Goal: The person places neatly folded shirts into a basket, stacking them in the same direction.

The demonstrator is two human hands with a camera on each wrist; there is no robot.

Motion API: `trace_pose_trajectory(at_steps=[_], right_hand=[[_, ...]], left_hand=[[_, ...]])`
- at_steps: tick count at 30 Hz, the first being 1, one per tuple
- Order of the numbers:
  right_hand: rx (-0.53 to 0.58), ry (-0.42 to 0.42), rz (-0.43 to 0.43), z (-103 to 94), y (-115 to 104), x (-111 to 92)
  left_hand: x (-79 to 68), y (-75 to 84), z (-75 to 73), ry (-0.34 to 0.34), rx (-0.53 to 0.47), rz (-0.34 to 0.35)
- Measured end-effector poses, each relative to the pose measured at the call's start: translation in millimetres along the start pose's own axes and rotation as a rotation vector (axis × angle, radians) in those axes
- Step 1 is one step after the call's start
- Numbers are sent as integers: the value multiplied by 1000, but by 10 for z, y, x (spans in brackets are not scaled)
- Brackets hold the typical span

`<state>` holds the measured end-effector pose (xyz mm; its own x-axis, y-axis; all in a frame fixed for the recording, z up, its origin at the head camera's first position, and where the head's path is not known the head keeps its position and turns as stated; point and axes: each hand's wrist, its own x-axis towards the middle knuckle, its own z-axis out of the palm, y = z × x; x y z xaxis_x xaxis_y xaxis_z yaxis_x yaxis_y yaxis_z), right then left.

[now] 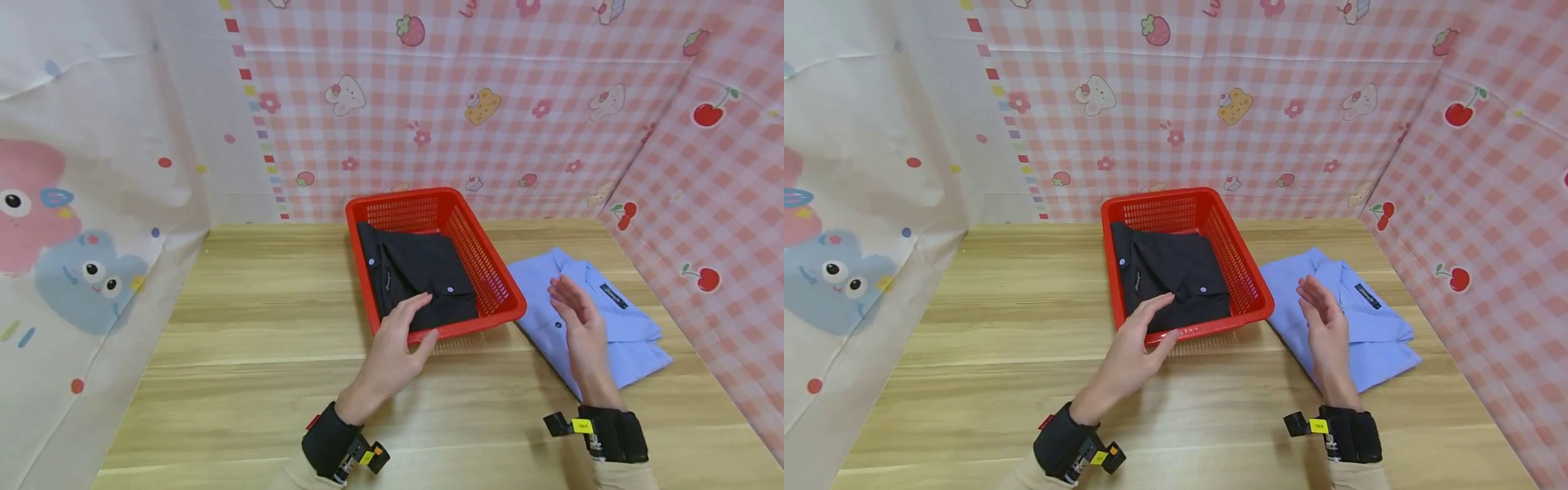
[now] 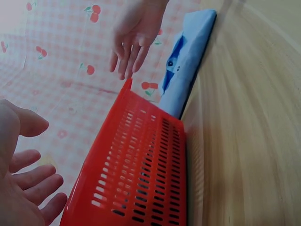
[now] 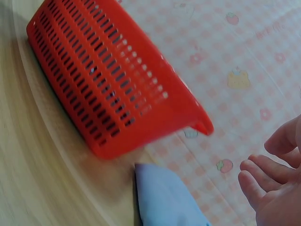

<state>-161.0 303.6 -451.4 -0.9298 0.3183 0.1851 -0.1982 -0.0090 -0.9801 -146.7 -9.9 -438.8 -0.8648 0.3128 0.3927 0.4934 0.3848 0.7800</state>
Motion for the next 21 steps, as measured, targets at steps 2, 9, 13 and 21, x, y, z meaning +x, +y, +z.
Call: trace_pose_trajectory(at_steps=[2,9,13,21], right_hand=[[-7,19,0,-71,2,3],[-11,52,-2,-295,6,30],[-50,75,14,-383,11,42],[-109,140,72,-500,22,100]], left_hand=[[-2,12,33,-6,8,21],[-9,36,131,-18,0,54],[-10,47,189,-41,-5,58],[-25,83,288,-34,8,103]])
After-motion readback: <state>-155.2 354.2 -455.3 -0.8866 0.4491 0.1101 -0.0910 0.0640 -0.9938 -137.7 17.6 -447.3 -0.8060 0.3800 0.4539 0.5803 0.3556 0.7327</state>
